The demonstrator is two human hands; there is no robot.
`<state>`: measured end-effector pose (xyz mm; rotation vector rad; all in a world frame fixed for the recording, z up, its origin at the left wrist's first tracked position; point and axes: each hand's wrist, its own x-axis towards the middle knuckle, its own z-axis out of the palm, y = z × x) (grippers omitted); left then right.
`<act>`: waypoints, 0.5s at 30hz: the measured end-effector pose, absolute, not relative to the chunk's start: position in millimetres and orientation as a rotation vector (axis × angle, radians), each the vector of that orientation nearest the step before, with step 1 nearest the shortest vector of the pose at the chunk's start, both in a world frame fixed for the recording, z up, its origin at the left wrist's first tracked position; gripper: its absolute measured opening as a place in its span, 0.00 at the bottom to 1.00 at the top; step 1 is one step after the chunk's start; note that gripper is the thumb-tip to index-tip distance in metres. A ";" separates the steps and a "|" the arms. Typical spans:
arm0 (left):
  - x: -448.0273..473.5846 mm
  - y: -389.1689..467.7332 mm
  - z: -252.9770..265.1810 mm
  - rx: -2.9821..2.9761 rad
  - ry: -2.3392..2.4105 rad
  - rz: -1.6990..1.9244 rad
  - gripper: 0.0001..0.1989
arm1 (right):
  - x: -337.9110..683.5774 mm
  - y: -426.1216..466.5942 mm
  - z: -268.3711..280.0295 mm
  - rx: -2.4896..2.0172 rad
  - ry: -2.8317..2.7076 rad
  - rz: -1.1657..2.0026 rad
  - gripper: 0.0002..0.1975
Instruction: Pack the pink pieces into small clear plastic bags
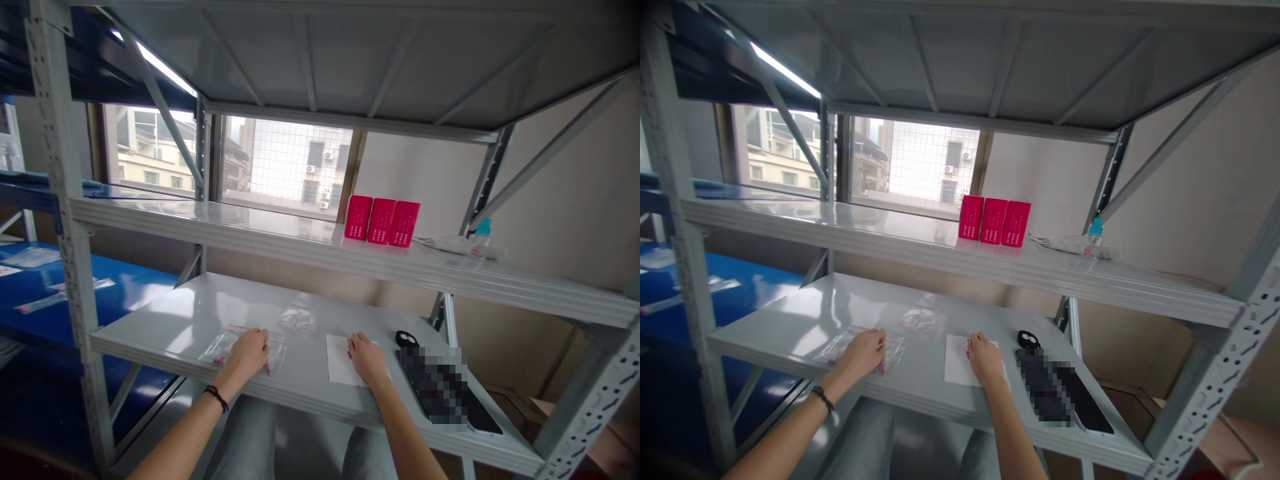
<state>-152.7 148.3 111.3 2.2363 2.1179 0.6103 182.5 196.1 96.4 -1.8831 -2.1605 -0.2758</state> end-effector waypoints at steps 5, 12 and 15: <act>-155.1 144.8 125.5 2.177 2.105 0.897 0.12 | 182.5 197.8 89.5 -1.865 -2.139 -0.311 0.19; -137.0 99.7 137.6 1.323 1.213 1.664 0.14 | 177.9 191.6 109.1 -1.806 -1.939 -0.369 0.20; -114.9 67.9 132.8 1.132 1.063 1.610 0.15 | 163.0 164.7 135.9 -1.585 -1.775 -0.116 0.21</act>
